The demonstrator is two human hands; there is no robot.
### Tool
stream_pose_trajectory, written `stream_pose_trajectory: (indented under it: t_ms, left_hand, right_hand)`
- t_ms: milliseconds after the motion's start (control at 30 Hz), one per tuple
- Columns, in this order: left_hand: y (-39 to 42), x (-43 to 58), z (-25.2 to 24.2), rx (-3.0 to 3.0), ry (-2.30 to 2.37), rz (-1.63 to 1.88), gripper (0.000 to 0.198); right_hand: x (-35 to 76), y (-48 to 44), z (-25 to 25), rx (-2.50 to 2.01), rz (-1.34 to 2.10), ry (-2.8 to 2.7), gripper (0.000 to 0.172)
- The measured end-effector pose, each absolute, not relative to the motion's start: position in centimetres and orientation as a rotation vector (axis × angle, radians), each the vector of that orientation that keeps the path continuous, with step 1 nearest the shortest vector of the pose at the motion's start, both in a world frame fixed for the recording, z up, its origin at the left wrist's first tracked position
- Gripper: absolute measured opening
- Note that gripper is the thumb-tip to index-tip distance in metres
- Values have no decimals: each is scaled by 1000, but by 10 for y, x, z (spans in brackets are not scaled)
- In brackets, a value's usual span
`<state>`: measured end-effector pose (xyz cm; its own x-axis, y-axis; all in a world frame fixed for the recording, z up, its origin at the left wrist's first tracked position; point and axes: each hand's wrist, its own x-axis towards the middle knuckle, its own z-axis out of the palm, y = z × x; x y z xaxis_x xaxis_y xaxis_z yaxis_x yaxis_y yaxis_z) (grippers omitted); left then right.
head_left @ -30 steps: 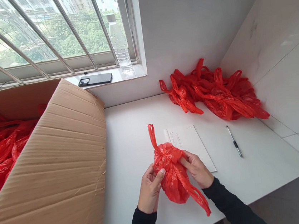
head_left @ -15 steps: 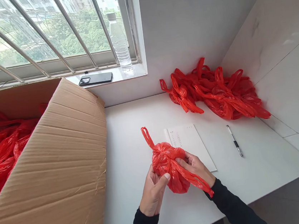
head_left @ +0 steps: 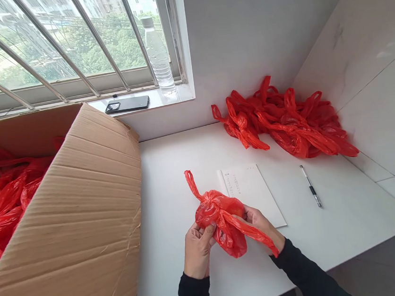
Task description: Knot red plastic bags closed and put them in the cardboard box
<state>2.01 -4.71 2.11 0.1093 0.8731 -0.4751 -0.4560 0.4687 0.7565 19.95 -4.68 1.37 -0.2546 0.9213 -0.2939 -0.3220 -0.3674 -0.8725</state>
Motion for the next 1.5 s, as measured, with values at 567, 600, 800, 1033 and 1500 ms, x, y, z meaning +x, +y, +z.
stream_pose_trajectory:
  t_ms: [567,600,800,1033,1500]
  left_hand:
    - [-50,29,29,569,1035,1051,31]
    - [-50,27,28,564,1033,1055,31]
    - [-52,25,27,593,965,1027,43]
    - [-50,30,30,655,1067,1092,44]
    - [-52,35,35,565,1000,1012,58]
  right_hand:
    - [199,-51,30,-1113,1681,-1076,35]
    - [198,-51,30,-1115,1691,-1105,36]
    - [197,-50,25,-1214,1602,-1195,22]
    - [198,-51,26,-1185,1593,-1195,24]
    - [197,-49,28,-1090,1725,-1012,36]
